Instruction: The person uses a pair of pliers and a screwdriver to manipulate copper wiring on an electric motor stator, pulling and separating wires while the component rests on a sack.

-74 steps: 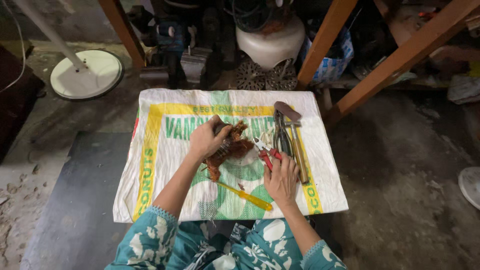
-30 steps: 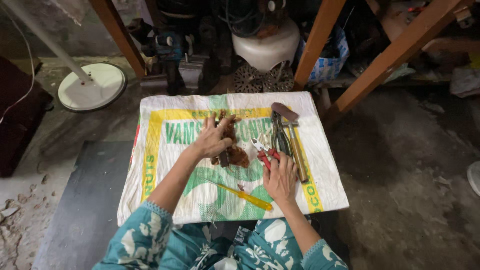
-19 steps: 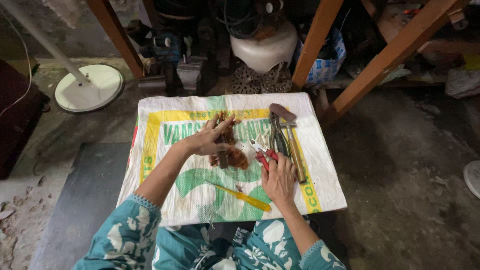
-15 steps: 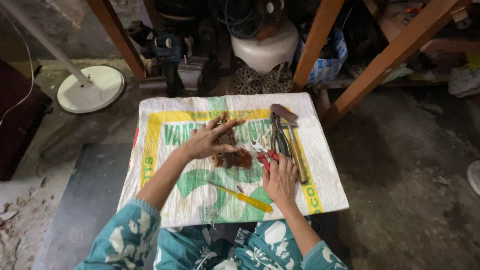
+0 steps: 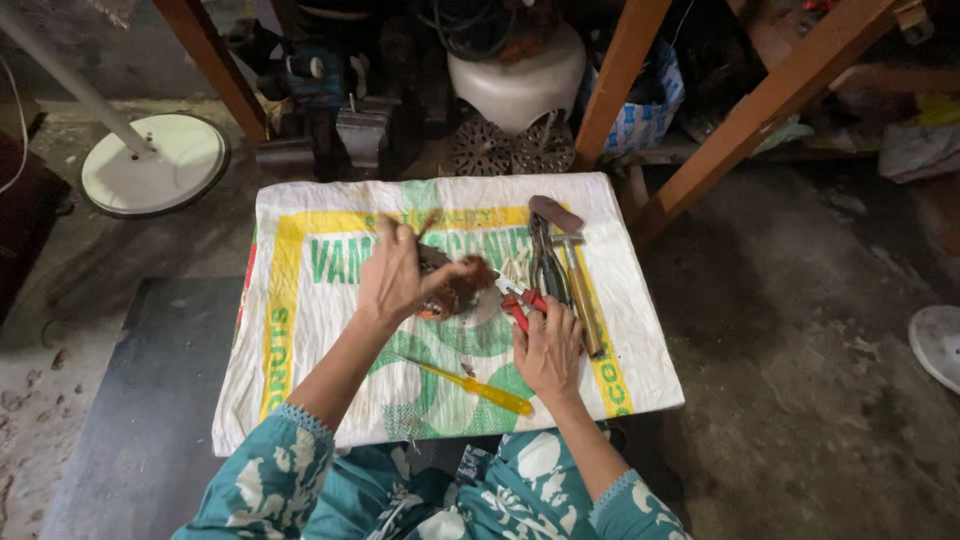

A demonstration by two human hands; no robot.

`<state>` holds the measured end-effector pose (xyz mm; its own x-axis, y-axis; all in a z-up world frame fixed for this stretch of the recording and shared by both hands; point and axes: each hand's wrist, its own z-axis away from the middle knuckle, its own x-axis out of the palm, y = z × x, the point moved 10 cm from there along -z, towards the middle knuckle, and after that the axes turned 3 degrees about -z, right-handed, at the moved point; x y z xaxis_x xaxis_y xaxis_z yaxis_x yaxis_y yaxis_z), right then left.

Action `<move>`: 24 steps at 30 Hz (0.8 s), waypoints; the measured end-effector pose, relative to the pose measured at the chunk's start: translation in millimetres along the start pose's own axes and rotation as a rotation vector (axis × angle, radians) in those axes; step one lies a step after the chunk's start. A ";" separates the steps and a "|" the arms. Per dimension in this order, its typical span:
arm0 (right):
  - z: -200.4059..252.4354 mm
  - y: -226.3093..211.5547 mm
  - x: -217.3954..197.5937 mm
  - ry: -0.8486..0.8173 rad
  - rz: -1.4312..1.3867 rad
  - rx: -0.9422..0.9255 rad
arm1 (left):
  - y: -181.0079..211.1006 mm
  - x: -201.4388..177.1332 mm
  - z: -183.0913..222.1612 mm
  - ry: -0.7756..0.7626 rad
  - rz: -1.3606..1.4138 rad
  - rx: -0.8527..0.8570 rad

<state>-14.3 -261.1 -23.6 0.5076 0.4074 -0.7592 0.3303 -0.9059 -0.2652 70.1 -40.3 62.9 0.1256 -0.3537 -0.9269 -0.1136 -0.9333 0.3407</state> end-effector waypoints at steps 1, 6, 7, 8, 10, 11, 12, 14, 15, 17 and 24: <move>0.5 -0.8 -2.8 0.020 -0.012 -0.007 | -0.9 -5.5 1.3 0.044 -0.038 -0.016; 2.2 -3.1 -9.7 0.053 -0.086 -0.019 | 7.5 -23.0 4.8 0.231 -0.362 0.017; 3.5 -4.6 -10.9 0.051 -0.089 -0.026 | 5.8 -17.1 4.0 0.179 -0.338 0.004; 3.9 -6.2 -12.1 0.049 -0.091 -0.034 | 5.2 -10.4 3.4 0.129 -0.313 -0.007; 2.1 -9.8 -14.9 0.054 -0.089 -0.051 | 5.3 -5.8 0.2 0.106 -0.290 -0.016; 0.1 -11.9 -16.5 0.061 -0.084 -0.061 | 6.3 -7.2 -2.6 0.133 -0.293 -0.014; 0.0 -13.1 -19.1 0.067 -0.076 -0.068 | 7.7 -6.7 -5.9 0.158 -0.293 -0.010; -0.1 -19.9 -28.5 0.113 -0.074 -0.110 | 35.3 -10.1 -11.9 0.296 -0.385 0.267; 0.1 -24.2 -33.3 0.136 -0.076 -0.133 | 46.8 -10.4 -11.4 0.364 -0.431 0.403; -0.8 -27.8 -37.6 0.157 -0.111 -0.136 | 61.5 -0.6 -8.5 0.396 -0.472 0.631; 3.5 -25.6 -38.3 0.145 -0.237 -0.172 | 41.8 33.3 -22.5 -0.085 -0.064 0.577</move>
<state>-45.0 -254.0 10.2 0.5046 0.6280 -0.5925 0.5762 -0.7560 -0.3106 91.7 -92.5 49.8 0.0737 -0.2691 -0.9603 -0.6299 -0.7591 0.1644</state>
